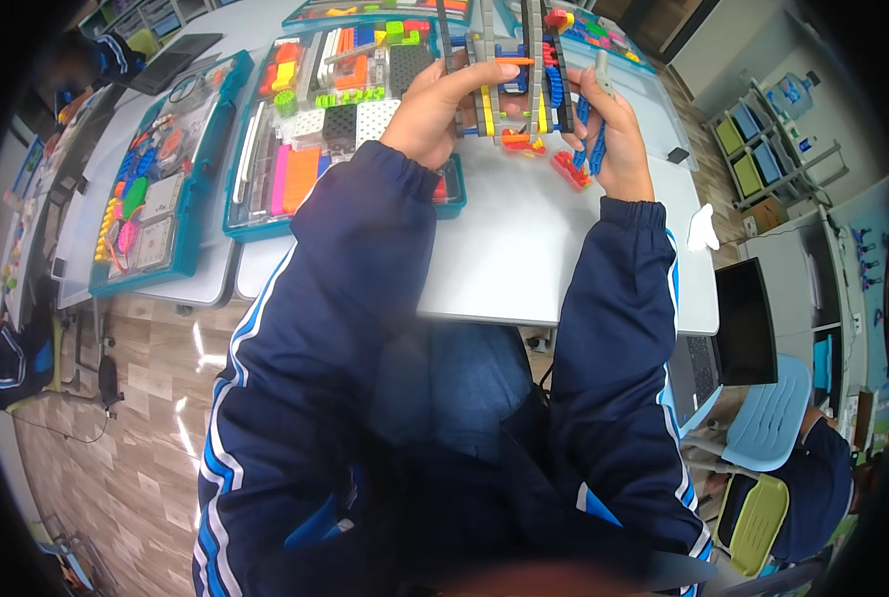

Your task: The person assembles a small knitting machine from a kit. They select colorful plastic pieces from a tray, connect rods and frames, and use pliers to secure components. The assembly progresses from a base frame to a more complete structure with multiple parts attached.

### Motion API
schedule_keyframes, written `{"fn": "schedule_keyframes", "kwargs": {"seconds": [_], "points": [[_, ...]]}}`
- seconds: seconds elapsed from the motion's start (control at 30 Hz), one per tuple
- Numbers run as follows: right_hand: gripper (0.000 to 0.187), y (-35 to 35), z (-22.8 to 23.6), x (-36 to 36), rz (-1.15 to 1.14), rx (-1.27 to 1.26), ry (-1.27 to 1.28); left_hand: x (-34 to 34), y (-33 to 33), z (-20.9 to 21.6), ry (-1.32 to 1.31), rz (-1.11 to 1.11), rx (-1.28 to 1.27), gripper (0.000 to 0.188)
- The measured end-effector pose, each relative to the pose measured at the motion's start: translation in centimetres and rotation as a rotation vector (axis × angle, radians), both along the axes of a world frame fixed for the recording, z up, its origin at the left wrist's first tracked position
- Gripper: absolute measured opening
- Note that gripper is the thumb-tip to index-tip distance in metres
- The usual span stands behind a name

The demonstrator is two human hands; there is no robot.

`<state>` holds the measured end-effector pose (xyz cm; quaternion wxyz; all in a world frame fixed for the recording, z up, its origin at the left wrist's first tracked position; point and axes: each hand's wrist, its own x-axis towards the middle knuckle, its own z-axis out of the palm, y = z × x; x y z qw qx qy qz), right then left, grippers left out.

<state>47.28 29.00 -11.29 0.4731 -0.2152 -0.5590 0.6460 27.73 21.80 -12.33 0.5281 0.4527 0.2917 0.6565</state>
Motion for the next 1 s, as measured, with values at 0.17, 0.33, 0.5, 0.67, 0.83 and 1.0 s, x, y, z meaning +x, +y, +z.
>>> {"fn": "schedule_keyframes", "kwargs": {"seconds": [0.17,0.33,0.5,0.67,0.83,1.0], "points": [[0.033,-1.0,-0.1,-0.9,-0.070,0.058,-0.086,0.1,0.2,-0.5,0.018,-0.002,-0.014,0.039],[0.034,-1.2,0.0,-1.4,-0.151,0.115,-0.078,0.1,0.9,-0.7,-0.098,-0.068,-0.012,0.046],[0.033,-1.8,-0.2,-2.0,-0.149,0.153,-0.062,-0.3,0.8,-0.7,-0.011,0.094,-0.098,0.045],[0.029,-1.9,-0.4,-2.1,-0.111,0.172,-0.068,-1.0,1.0,-0.4,0.026,0.177,-0.065,0.046],[0.027,-1.1,-0.5,-1.8,-0.143,0.189,0.073,-0.9,1.1,-0.8,-0.094,0.091,-0.112,0.041],[0.035,-0.5,-0.3,-1.1,-0.238,0.297,0.098,-0.5,1.1,-1.0,-0.174,0.051,-0.121,0.044]]}}
